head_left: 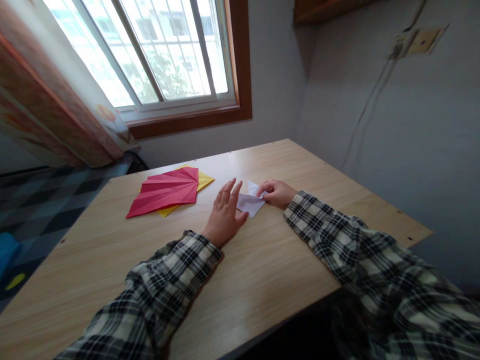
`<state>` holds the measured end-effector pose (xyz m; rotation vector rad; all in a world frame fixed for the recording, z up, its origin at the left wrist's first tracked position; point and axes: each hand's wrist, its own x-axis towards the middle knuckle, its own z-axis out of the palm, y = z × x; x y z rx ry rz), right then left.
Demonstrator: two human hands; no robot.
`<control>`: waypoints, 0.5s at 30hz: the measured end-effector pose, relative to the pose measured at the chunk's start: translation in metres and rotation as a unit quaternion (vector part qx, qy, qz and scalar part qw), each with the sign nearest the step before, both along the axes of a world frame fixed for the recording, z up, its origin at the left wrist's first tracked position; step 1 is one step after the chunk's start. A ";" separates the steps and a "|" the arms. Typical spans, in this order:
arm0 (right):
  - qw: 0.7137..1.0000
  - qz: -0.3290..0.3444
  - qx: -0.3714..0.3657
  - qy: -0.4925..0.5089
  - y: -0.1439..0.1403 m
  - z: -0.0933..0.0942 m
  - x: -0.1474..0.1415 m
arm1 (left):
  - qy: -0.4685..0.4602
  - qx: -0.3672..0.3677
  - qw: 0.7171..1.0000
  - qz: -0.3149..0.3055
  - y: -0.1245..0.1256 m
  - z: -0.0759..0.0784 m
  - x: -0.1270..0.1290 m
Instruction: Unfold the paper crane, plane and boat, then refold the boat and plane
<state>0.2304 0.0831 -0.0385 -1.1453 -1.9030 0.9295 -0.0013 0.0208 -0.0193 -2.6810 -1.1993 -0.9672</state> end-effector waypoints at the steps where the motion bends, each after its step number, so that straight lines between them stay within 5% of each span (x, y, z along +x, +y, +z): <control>1: 1.000 0.002 0.003 -0.006 -0.001 0.002 0.000 | 0.000 -0.010 1.000 -0.006 0.002 -0.001 0.000; 15: 0.996 0.041 0.008 -0.081 -0.007 0.021 0.006 | 0.041 -0.097 0.994 -0.030 0.001 0.004 0.002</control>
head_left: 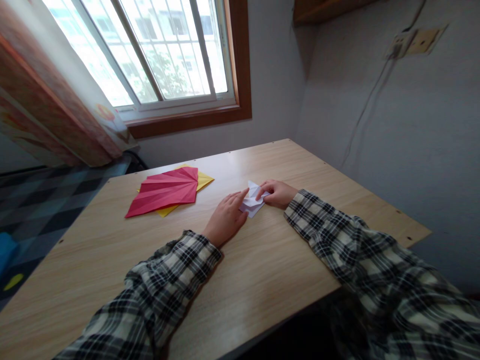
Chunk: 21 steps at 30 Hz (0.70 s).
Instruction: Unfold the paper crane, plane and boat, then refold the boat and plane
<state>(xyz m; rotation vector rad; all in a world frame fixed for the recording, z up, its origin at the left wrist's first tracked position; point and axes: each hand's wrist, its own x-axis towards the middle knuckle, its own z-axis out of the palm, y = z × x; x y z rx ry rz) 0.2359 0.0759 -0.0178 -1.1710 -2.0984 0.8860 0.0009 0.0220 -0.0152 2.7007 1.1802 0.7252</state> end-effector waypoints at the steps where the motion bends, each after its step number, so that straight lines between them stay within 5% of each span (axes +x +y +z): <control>1: 1.000 0.002 0.001 -0.004 0.000 0.000 0.001 | 0.009 0.002 1.000 -0.001 0.000 0.000 0.000; 21: 0.999 0.026 0.035 -0.021 0.005 -0.002 0.000 | 0.064 -0.007 0.998 -0.012 0.001 0.001 0.000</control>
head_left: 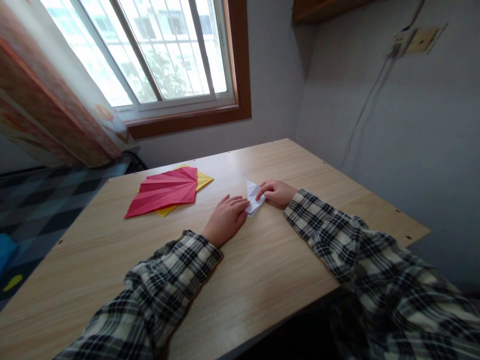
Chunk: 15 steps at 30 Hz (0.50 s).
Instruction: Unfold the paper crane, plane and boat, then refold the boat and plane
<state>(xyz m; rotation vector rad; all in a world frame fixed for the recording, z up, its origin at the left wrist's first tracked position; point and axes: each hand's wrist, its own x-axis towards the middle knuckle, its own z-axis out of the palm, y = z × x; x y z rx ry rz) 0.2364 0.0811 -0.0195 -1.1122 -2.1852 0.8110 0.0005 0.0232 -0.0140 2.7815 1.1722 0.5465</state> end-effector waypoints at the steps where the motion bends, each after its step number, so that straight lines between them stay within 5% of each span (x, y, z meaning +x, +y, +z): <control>1: 1.000 0.001 0.000 0.002 0.000 0.000 0.000 | -0.001 -0.001 1.000 -0.002 0.000 0.000 0.000; 15: 0.998 -0.022 0.058 0.004 -0.001 -0.010 -0.004 | -0.028 0.026 0.999 -0.039 0.001 -0.002 -0.001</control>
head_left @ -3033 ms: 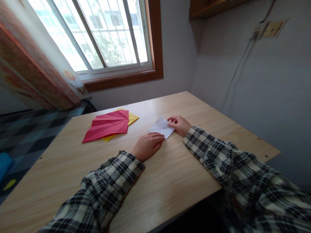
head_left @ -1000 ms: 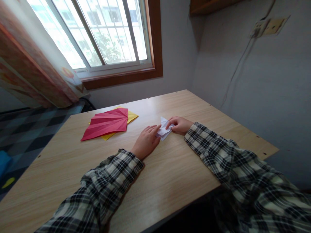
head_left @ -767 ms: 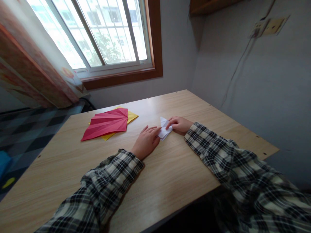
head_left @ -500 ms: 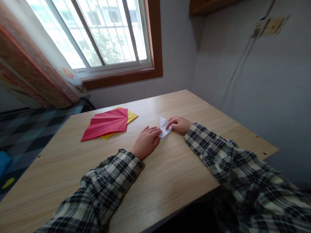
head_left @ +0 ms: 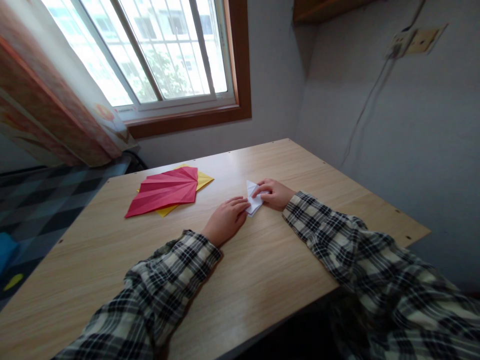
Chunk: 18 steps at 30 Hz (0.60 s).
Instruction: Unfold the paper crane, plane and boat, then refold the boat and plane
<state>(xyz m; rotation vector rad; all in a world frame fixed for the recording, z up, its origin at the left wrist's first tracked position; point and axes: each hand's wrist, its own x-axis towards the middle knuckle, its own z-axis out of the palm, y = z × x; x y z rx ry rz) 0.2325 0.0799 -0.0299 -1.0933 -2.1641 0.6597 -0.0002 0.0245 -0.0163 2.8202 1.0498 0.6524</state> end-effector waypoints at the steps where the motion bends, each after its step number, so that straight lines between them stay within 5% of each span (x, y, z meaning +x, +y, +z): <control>1: 1.000 0.004 0.007 -0.006 0.000 -0.001 0.000 | 0.002 -0.002 1.000 0.001 0.000 0.000 0.000; 18: 0.994 0.014 0.065 -0.089 0.001 -0.006 -0.001 | 0.019 -0.017 1.000 -0.008 -0.003 0.006 0.001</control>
